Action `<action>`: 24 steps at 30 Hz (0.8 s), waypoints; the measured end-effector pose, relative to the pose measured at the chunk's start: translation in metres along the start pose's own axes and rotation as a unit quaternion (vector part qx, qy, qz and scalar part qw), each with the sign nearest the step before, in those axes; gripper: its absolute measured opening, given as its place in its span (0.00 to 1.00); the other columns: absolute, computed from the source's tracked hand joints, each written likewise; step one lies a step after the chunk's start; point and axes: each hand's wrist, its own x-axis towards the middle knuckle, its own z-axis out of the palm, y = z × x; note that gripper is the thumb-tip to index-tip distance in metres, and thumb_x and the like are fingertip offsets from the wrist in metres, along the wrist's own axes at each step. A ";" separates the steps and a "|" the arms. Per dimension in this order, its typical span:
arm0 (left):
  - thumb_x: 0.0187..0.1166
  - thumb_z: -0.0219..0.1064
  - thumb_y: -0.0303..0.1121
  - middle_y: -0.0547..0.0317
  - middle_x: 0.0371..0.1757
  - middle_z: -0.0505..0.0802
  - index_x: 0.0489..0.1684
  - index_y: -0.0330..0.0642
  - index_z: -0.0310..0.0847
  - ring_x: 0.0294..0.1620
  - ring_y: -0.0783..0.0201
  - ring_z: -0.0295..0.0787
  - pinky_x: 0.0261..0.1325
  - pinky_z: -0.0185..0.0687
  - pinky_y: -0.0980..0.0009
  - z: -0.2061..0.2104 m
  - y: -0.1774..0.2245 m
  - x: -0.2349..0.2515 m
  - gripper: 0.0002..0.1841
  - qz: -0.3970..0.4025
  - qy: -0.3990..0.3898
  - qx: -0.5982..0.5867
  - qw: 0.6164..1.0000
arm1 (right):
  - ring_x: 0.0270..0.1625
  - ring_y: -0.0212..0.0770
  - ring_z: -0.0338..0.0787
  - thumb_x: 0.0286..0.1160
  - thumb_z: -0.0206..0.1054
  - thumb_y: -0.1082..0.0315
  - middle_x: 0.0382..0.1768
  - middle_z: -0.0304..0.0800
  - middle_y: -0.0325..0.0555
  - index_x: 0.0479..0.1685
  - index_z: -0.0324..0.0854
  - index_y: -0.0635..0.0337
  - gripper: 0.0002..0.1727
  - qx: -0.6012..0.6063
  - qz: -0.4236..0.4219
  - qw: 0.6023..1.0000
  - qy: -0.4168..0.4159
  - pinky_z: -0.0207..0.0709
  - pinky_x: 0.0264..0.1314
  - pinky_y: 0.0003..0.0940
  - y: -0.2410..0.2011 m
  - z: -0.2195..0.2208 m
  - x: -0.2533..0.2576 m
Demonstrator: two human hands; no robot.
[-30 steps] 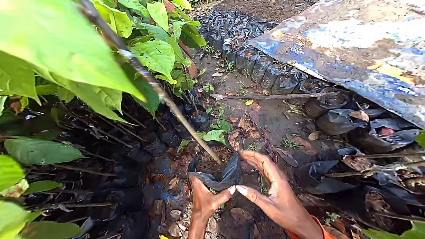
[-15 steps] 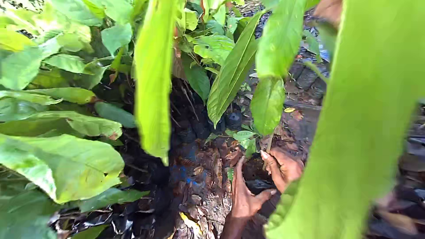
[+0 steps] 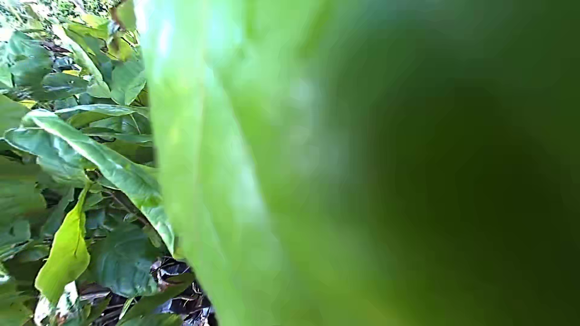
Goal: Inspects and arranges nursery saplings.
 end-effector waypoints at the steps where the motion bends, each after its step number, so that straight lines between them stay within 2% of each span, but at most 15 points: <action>1: 0.71 0.71 0.36 0.30 0.67 0.85 0.42 0.29 0.91 0.75 0.47 0.81 0.78 0.77 0.60 -0.012 -0.005 0.003 0.15 -0.011 0.014 0.005 1.000 | 0.68 0.54 0.87 0.91 0.54 0.67 0.63 0.88 0.63 0.69 0.80 0.71 0.20 0.005 0.033 0.997 -0.076 0.73 0.77 0.45 -0.017 -0.004 0.015; 2: 0.73 0.71 0.36 0.28 0.69 0.84 0.45 0.28 0.90 0.75 0.46 0.81 0.78 0.78 0.59 -0.024 -0.013 0.004 0.16 -0.022 0.028 0.010 0.999 | 0.71 0.51 0.85 0.92 0.54 0.65 0.67 0.87 0.61 0.73 0.79 0.69 0.21 0.011 0.034 0.994 -0.103 0.71 0.80 0.42 -0.025 0.002 0.029; 3: 0.74 0.70 0.37 0.30 0.68 0.85 0.44 0.30 0.91 0.74 0.47 0.82 0.76 0.80 0.59 -0.035 -0.022 0.005 0.16 -0.023 0.045 0.027 0.998 | 0.71 0.48 0.86 0.93 0.54 0.63 0.67 0.88 0.60 0.74 0.79 0.68 0.22 0.035 0.018 0.995 -0.089 0.71 0.79 0.40 -0.024 0.021 0.043; 5: 0.78 0.67 0.38 0.34 0.65 0.87 0.44 0.31 0.91 0.71 0.51 0.85 0.73 0.83 0.61 -0.055 -0.033 0.000 0.16 -0.031 0.062 0.053 0.996 | 0.64 0.47 0.89 0.91 0.57 0.62 0.61 0.89 0.61 0.70 0.79 0.69 0.21 0.106 -0.040 0.993 -0.025 0.77 0.73 0.39 -0.008 0.075 0.072; 6: 0.78 0.67 0.37 0.36 0.64 0.88 0.44 0.30 0.90 0.69 0.55 0.86 0.71 0.84 0.64 -0.063 -0.035 -0.003 0.15 -0.040 0.072 0.060 0.995 | 0.66 0.50 0.88 0.91 0.55 0.63 0.62 0.88 0.65 0.69 0.78 0.72 0.21 0.126 -0.055 0.990 -0.024 0.76 0.74 0.41 -0.005 0.095 0.083; 9: 0.76 0.66 0.34 0.42 0.61 0.89 0.42 0.27 0.87 0.63 0.70 0.87 0.65 0.84 0.77 -0.079 -0.041 -0.014 0.14 -0.088 0.095 0.071 0.989 | 0.81 0.58 0.77 0.92 0.51 0.68 0.75 0.79 0.70 0.77 0.73 0.74 0.23 0.098 0.010 0.988 -0.118 0.63 0.86 0.47 -0.014 0.108 0.092; 10: 0.77 0.67 0.32 0.43 0.59 0.90 0.43 0.25 0.86 0.60 0.72 0.88 0.63 0.85 0.78 -0.082 -0.042 -0.015 0.13 -0.104 0.104 0.070 0.987 | 0.80 0.59 0.78 0.92 0.52 0.68 0.74 0.80 0.70 0.77 0.74 0.73 0.22 0.088 -0.001 0.989 -0.123 0.64 0.86 0.49 -0.002 0.132 0.101; 12: 0.76 0.68 0.29 0.47 0.52 0.93 0.49 0.21 0.84 0.55 0.78 0.89 0.62 0.85 0.80 -0.087 -0.044 -0.015 0.15 -0.125 0.116 0.070 0.983 | 0.73 0.59 0.84 0.89 0.54 0.70 0.69 0.84 0.66 0.75 0.77 0.68 0.21 0.078 -0.065 0.987 -0.126 0.73 0.80 0.52 0.032 0.187 0.122; 13: 0.76 0.67 0.28 0.47 0.52 0.93 0.51 0.19 0.82 0.55 0.78 0.89 0.63 0.84 0.80 -0.091 -0.047 -0.012 0.16 -0.122 0.104 0.065 0.985 | 0.75 0.59 0.83 0.89 0.55 0.70 0.71 0.83 0.66 0.77 0.76 0.67 0.22 0.074 -0.070 0.984 -0.149 0.72 0.81 0.53 0.032 0.194 0.126; 15: 0.76 0.65 0.28 0.44 0.54 0.92 0.52 0.19 0.82 0.54 0.70 0.91 0.60 0.88 0.75 -0.099 -0.061 -0.001 0.16 -0.111 0.069 0.048 0.990 | 0.76 0.58 0.82 0.92 0.51 0.69 0.73 0.81 0.64 0.78 0.74 0.66 0.21 0.061 -0.057 0.977 -0.197 0.70 0.83 0.52 0.019 0.186 0.130; 17: 0.77 0.65 0.31 0.42 0.55 0.93 0.58 0.22 0.82 0.52 0.64 0.93 0.57 0.90 0.69 -0.100 -0.066 0.015 0.19 -0.155 0.046 0.071 0.984 | 0.75 0.57 0.83 0.92 0.51 0.68 0.72 0.83 0.64 0.78 0.74 0.66 0.22 0.073 -0.060 0.976 -0.196 0.72 0.82 0.50 0.024 0.188 0.135; 19: 0.80 0.66 0.32 0.39 0.62 0.91 0.69 0.25 0.77 0.56 0.55 0.92 0.60 0.89 0.59 -0.097 -0.069 0.036 0.23 -0.224 0.011 0.088 0.971 | 0.77 0.57 0.81 0.91 0.52 0.69 0.73 0.81 0.65 0.79 0.73 0.68 0.23 0.088 -0.068 0.975 -0.192 0.67 0.85 0.48 0.035 0.190 0.135; 21: 0.81 0.66 0.30 0.37 0.68 0.88 0.78 0.27 0.70 0.58 0.51 0.92 0.60 0.89 0.55 -0.091 -0.077 0.062 0.27 -0.259 -0.020 0.087 0.962 | 0.80 0.54 0.78 0.91 0.54 0.66 0.76 0.80 0.63 0.81 0.72 0.65 0.24 0.098 -0.037 0.980 -0.171 0.65 0.87 0.47 0.036 0.176 0.125; 24: 0.86 0.64 0.32 0.35 0.73 0.83 0.86 0.29 0.60 0.58 0.50 0.91 0.59 0.89 0.55 -0.078 -0.089 0.102 0.31 -0.312 -0.061 0.060 0.946 | 0.77 0.53 0.81 0.89 0.58 0.63 0.74 0.82 0.62 0.80 0.73 0.65 0.25 0.147 0.053 0.985 -0.079 0.70 0.85 0.47 0.045 0.154 0.100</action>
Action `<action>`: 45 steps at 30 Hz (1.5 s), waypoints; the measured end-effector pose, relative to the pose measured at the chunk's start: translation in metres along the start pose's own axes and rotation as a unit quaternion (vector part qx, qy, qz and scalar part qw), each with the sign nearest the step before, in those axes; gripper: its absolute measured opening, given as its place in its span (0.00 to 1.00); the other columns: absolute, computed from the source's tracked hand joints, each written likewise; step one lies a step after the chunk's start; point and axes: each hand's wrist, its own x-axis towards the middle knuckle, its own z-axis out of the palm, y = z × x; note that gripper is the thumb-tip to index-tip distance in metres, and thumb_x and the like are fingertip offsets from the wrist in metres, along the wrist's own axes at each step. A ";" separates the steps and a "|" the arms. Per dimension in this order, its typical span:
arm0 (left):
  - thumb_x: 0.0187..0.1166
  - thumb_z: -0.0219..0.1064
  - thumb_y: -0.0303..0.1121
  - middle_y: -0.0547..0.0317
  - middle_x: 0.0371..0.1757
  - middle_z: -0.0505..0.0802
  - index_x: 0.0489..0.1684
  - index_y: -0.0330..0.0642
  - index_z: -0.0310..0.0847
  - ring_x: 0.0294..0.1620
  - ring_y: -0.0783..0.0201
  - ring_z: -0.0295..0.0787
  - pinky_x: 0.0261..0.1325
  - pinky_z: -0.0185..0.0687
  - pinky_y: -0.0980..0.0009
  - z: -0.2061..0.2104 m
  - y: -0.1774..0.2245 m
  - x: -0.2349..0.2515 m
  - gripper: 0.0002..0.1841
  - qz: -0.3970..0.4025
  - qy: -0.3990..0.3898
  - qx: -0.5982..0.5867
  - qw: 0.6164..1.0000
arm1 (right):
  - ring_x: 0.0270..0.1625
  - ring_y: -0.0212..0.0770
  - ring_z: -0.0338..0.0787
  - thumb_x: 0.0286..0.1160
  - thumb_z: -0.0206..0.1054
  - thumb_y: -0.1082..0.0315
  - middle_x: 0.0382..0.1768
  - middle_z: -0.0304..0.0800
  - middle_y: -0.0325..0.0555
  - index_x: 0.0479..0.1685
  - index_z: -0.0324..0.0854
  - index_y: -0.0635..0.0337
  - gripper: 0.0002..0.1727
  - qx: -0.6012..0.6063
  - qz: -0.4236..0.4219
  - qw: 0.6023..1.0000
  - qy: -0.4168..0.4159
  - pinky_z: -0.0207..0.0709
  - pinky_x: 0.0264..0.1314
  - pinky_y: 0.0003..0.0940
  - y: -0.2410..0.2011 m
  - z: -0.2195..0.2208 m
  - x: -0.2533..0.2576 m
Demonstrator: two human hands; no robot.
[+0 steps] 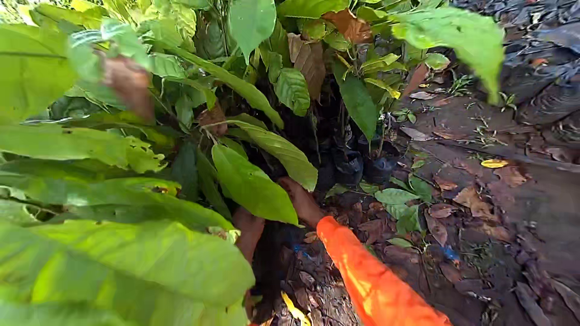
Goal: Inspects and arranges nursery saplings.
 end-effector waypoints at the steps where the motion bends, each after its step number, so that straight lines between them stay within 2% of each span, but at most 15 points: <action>1: 0.87 0.63 0.35 0.35 0.71 0.84 0.85 0.30 0.60 0.57 0.48 0.92 0.59 0.90 0.54 0.003 0.001 0.014 0.30 -0.015 -0.014 0.015 1.000 | 0.72 0.53 0.85 0.88 0.58 0.64 0.70 0.84 0.61 0.79 0.73 0.65 0.25 0.010 0.024 0.999 0.022 0.75 0.80 0.48 0.008 -0.003 -0.010; 4: 0.95 0.52 0.40 0.31 0.68 0.86 0.82 0.29 0.65 0.62 0.43 0.89 0.65 0.84 0.51 0.012 0.017 0.037 0.25 -0.073 -0.086 0.066 0.991 | 0.58 0.51 0.92 0.88 0.58 0.65 0.60 0.89 0.58 0.80 0.71 0.65 0.25 0.040 0.094 0.995 -0.001 0.83 0.68 0.49 0.042 -0.001 -0.046; 7: 0.95 0.51 0.35 0.33 0.54 0.91 0.69 0.23 0.75 0.47 0.49 0.94 0.54 0.90 0.54 0.020 0.002 0.059 0.21 -0.034 -0.087 0.090 0.992 | 0.57 0.52 0.92 0.87 0.59 0.67 0.60 0.89 0.60 0.80 0.71 0.66 0.24 0.081 0.134 0.987 -0.037 0.83 0.67 0.49 0.068 0.009 -0.084; 10: 0.95 0.48 0.33 0.33 0.58 0.90 0.70 0.21 0.72 0.50 0.53 0.95 0.58 0.91 0.59 0.019 -0.001 0.076 0.20 -0.031 -0.098 0.075 0.992 | 0.59 0.53 0.91 0.86 0.60 0.70 0.62 0.87 0.63 0.76 0.74 0.69 0.22 0.120 0.148 0.981 -0.034 0.83 0.68 0.47 0.081 0.014 -0.110; 12: 0.95 0.50 0.32 0.35 0.57 0.91 0.68 0.21 0.74 0.49 0.53 0.96 0.58 0.92 0.58 0.018 -0.004 0.080 0.19 -0.022 -0.091 0.084 0.992 | 0.59 0.51 0.92 0.86 0.59 0.70 0.62 0.88 0.61 0.74 0.75 0.68 0.20 0.134 0.156 0.978 -0.030 0.83 0.68 0.46 0.084 0.009 -0.122; 15: 0.94 0.52 0.33 0.38 0.60 0.92 0.69 0.25 0.76 0.55 0.52 0.94 0.63 0.88 0.55 0.013 -0.003 0.089 0.19 -0.020 -0.128 0.148 0.981 | 0.58 0.50 0.92 0.86 0.59 0.70 0.60 0.89 0.59 0.73 0.78 0.65 0.20 0.134 0.170 0.976 -0.019 0.84 0.67 0.47 0.090 -0.003 -0.133; 18: 0.92 0.55 0.34 0.40 0.56 0.93 0.67 0.26 0.77 0.51 0.54 0.95 0.61 0.90 0.57 0.020 -0.017 0.102 0.18 0.010 -0.117 0.161 0.980 | 0.57 0.51 0.93 0.86 0.59 0.70 0.60 0.88 0.61 0.73 0.76 0.68 0.20 0.139 0.181 0.973 -0.005 0.85 0.66 0.47 0.100 -0.010 -0.141; 24: 0.92 0.55 0.33 0.37 0.56 0.92 0.71 0.26 0.73 0.50 0.53 0.96 0.59 0.91 0.57 0.022 -0.013 0.097 0.19 -0.003 -0.108 0.155 0.982 | 0.58 0.51 0.93 0.85 0.59 0.71 0.59 0.89 0.62 0.71 0.77 0.70 0.19 0.124 0.188 0.974 0.002 0.85 0.66 0.47 0.111 -0.021 -0.171; 28: 0.89 0.62 0.36 0.40 0.52 0.93 0.65 0.29 0.80 0.46 0.54 0.95 0.56 0.91 0.57 0.021 -0.035 0.109 0.18 -0.011 -0.154 0.186 0.970 | 0.63 0.51 0.91 0.85 0.60 0.71 0.62 0.89 0.61 0.70 0.79 0.70 0.19 0.103 0.187 0.977 0.017 0.82 0.70 0.47 0.117 -0.036 -0.203; 30: 0.89 0.62 0.35 0.38 0.54 0.92 0.64 0.27 0.80 0.49 0.53 0.95 0.58 0.89 0.58 0.024 -0.021 0.103 0.18 -0.035 -0.169 0.196 0.965 | 0.60 0.50 0.93 0.85 0.60 0.71 0.61 0.89 0.61 0.69 0.79 0.69 0.18 0.094 0.199 0.975 0.029 0.85 0.67 0.48 0.117 -0.045 -0.219; 32: 0.89 0.61 0.31 0.32 0.60 0.90 0.68 0.24 0.77 0.56 0.48 0.92 0.66 0.83 0.56 0.023 0.002 0.096 0.19 -0.051 -0.189 0.211 0.958 | 0.59 0.52 0.93 0.84 0.60 0.71 0.60 0.89 0.63 0.68 0.80 0.70 0.18 0.082 0.200 0.975 0.056 0.85 0.66 0.49 0.118 -0.054 -0.235; 35: 0.88 0.61 0.32 0.33 0.60 0.90 0.68 0.26 0.78 0.57 0.48 0.91 0.68 0.82 0.54 0.021 0.006 0.104 0.18 -0.013 -0.207 0.267 0.941 | 0.62 0.52 0.91 0.81 0.61 0.71 0.63 0.88 0.64 0.67 0.81 0.70 0.19 0.078 0.182 0.974 0.109 0.83 0.69 0.49 0.129 -0.066 -0.257; 40: 0.87 0.61 0.29 0.35 0.57 0.91 0.64 0.27 0.81 0.56 0.47 0.91 0.68 0.82 0.51 0.017 -0.019 0.122 0.15 0.049 -0.252 0.286 0.923 | 0.46 0.45 0.96 0.82 0.59 0.74 0.52 0.90 0.61 0.68 0.77 0.74 0.19 0.129 0.233 0.952 0.153 0.91 0.55 0.42 0.134 -0.077 -0.289; 42: 0.87 0.63 0.31 0.40 0.48 0.94 0.57 0.28 0.85 0.47 0.49 0.94 0.61 0.87 0.49 0.017 -0.046 0.131 0.13 0.096 -0.232 0.265 0.931 | 0.46 0.44 0.96 0.83 0.59 0.74 0.52 0.90 0.60 0.68 0.75 0.75 0.19 0.142 0.247 0.947 0.148 0.91 0.54 0.40 0.136 -0.077 -0.296; 45: 0.89 0.59 0.32 0.36 0.54 0.93 0.64 0.26 0.81 0.54 0.46 0.93 0.67 0.84 0.48 0.016 -0.028 0.111 0.17 0.035 -0.206 0.252 0.945 | 0.48 0.45 0.96 0.84 0.60 0.72 0.51 0.91 0.60 0.68 0.75 0.74 0.19 0.144 0.259 0.945 0.137 0.91 0.56 0.41 0.134 -0.077 -0.303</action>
